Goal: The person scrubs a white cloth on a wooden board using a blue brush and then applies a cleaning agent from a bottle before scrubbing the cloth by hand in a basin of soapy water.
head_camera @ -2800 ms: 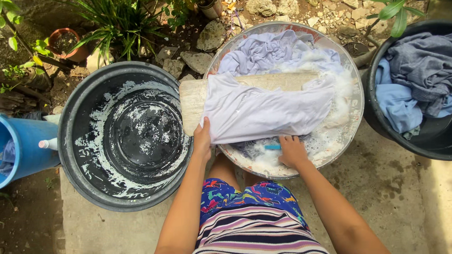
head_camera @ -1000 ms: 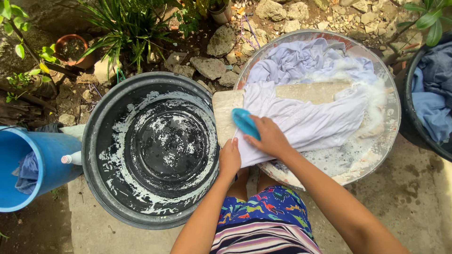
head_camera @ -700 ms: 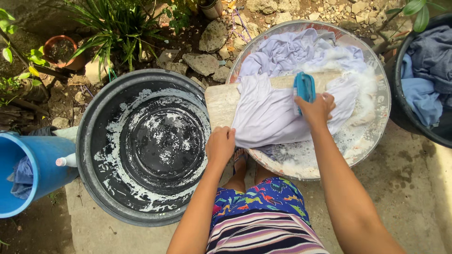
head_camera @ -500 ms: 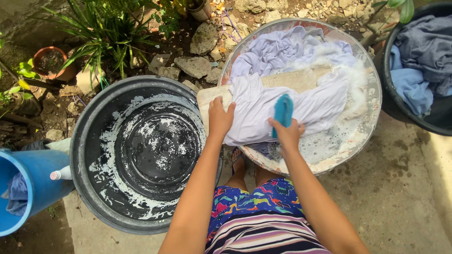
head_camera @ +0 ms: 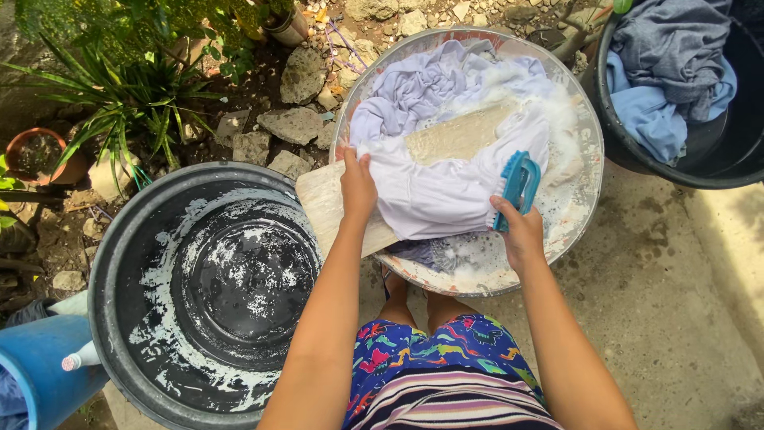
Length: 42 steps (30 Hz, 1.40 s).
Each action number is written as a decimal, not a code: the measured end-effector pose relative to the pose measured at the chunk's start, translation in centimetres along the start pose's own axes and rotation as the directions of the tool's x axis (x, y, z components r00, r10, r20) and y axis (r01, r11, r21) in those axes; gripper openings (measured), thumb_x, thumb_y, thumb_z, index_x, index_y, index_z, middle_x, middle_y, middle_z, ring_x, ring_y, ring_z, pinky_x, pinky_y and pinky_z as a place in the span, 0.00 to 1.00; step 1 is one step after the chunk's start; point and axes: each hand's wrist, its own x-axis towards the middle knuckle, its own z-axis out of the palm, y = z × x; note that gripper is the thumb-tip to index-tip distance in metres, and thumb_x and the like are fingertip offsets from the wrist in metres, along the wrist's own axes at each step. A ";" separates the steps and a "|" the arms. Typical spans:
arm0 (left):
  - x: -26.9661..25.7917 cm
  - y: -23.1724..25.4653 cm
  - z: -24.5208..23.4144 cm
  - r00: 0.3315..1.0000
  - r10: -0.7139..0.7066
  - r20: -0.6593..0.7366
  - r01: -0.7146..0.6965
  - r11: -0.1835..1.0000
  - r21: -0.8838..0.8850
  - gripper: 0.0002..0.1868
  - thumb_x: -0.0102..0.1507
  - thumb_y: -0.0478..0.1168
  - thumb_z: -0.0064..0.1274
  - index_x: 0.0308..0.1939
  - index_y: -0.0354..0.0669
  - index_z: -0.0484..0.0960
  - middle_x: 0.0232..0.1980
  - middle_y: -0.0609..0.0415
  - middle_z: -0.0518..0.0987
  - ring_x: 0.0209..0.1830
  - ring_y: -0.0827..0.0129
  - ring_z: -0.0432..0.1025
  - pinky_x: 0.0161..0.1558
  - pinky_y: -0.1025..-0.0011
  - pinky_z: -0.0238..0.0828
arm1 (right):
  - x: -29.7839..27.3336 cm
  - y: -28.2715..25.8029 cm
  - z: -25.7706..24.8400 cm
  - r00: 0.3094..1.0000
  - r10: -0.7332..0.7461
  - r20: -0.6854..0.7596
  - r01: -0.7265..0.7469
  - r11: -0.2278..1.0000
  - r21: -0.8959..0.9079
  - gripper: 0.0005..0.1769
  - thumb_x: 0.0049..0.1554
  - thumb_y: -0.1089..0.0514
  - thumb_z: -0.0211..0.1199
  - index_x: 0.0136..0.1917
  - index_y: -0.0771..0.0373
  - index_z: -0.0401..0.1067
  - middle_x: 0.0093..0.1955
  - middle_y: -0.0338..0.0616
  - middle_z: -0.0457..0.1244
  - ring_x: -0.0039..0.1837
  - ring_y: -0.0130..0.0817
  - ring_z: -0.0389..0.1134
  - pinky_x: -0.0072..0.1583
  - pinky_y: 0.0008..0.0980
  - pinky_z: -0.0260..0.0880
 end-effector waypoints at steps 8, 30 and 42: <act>-4.6 -0.5 -2.7 0.981 0.129 -0.144 -0.118 0.990 0.080 0.20 0.65 0.47 0.54 0.52 0.36 0.72 0.45 0.38 0.80 0.44 0.46 0.77 0.46 0.56 0.71 | 4.6 12.5 -4.9 0.848 0.217 -0.484 -0.334 0.928 -0.169 0.27 0.54 0.50 0.74 0.57 0.73 0.75 0.53 0.45 0.69 0.54 0.37 0.69 0.55 0.36 0.68; -13.2 -2.3 1.8 0.867 -0.358 0.348 0.245 0.912 0.329 0.31 0.65 0.62 0.56 0.50 0.35 0.85 0.52 0.32 0.80 0.56 0.43 0.74 0.58 0.54 0.69 | -2.6 -5.7 11.8 0.778 0.244 0.579 0.312 0.651 -0.692 0.37 0.45 0.56 0.73 0.65 0.62 0.64 0.47 0.45 0.66 0.47 0.31 0.67 0.50 0.33 0.69; -16.0 -9.6 11.1 0.824 -0.507 0.254 0.323 0.052 -0.945 0.20 0.65 0.39 0.65 0.52 0.42 0.69 0.55 0.51 0.74 0.62 0.64 0.67 0.73 0.54 0.59 | -1.2 -5.5 6.2 0.930 -0.173 0.323 0.278 0.908 -0.313 0.26 0.50 0.56 0.75 0.57 0.63 0.67 0.42 0.33 0.60 0.43 0.21 0.62 0.45 0.24 0.64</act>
